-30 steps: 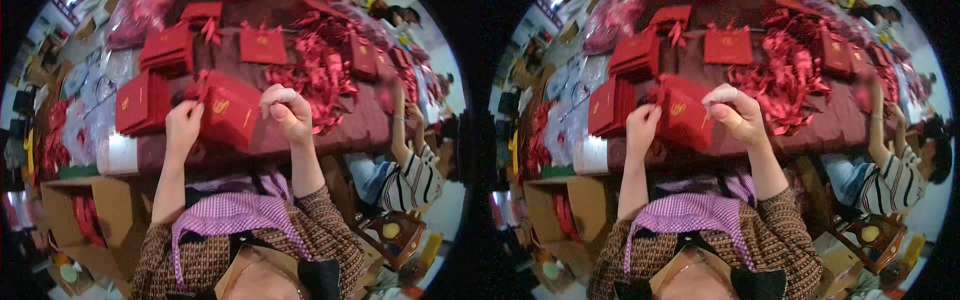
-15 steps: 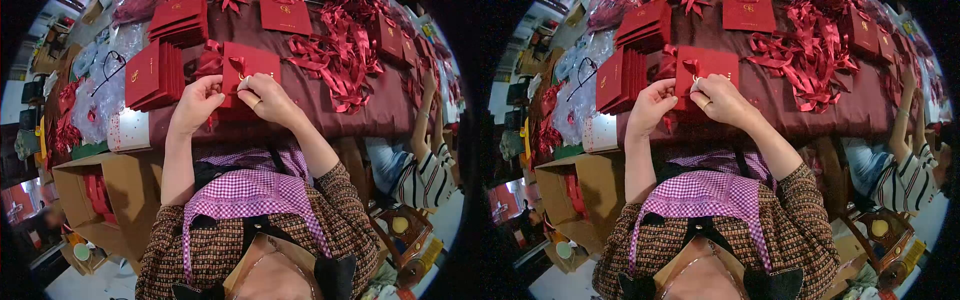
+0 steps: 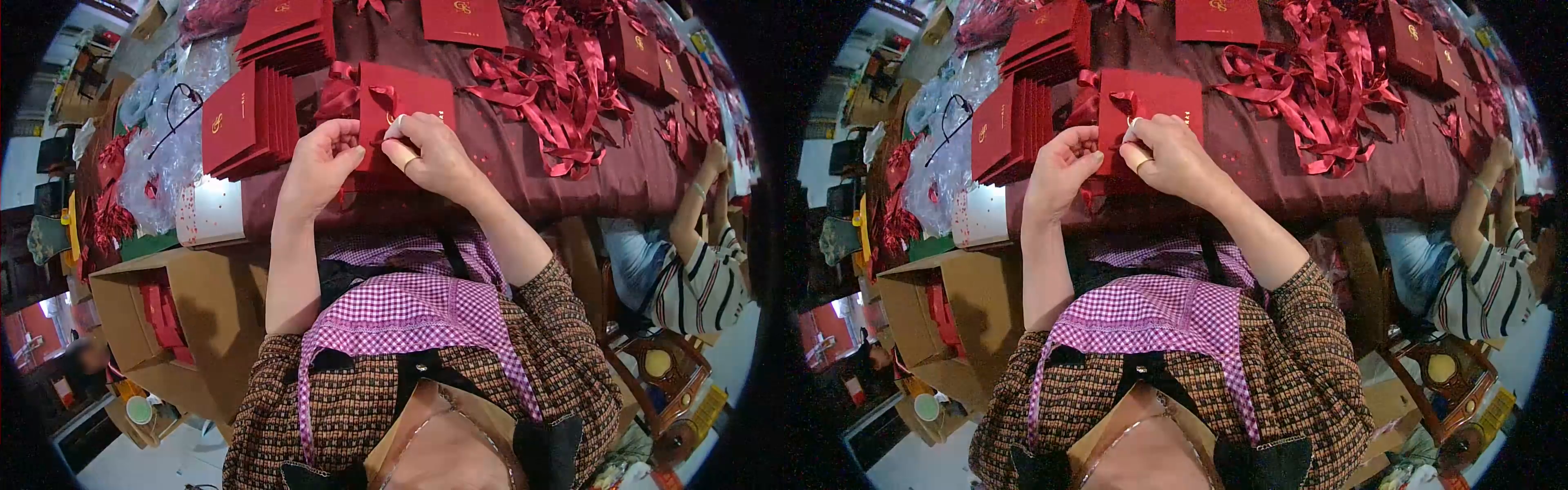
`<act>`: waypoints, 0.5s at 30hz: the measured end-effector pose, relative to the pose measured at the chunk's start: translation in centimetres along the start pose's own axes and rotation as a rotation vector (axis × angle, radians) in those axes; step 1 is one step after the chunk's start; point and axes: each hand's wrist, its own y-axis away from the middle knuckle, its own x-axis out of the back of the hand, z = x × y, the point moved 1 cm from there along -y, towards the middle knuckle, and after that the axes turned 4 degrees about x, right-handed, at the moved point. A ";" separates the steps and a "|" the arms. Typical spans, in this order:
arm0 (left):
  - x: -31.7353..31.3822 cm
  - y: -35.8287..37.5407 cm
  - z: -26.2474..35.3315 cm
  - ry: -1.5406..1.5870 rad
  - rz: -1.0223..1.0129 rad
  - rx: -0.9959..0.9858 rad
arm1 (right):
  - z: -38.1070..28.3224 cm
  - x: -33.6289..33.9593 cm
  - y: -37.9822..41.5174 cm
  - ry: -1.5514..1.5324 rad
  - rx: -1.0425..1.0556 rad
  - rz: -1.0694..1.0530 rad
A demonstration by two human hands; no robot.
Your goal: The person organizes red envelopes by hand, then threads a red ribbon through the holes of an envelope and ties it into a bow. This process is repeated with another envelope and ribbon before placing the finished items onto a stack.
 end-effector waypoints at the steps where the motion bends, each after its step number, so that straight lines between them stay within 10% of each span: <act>1: 0.0 0.0 -0.1 -0.001 -0.001 0.001 | -0.1 -0.1 0.0 -0.002 0.007 0.019; 6: -0.1 0.2 -0.3 -0.390 0.146 -0.081 | -0.4 -0.6 0.3 0.087 0.088 0.054; 15: 0.3 0.0 -0.6 -0.176 0.101 -0.068 | -0.1 -0.5 0.1 0.047 0.078 0.027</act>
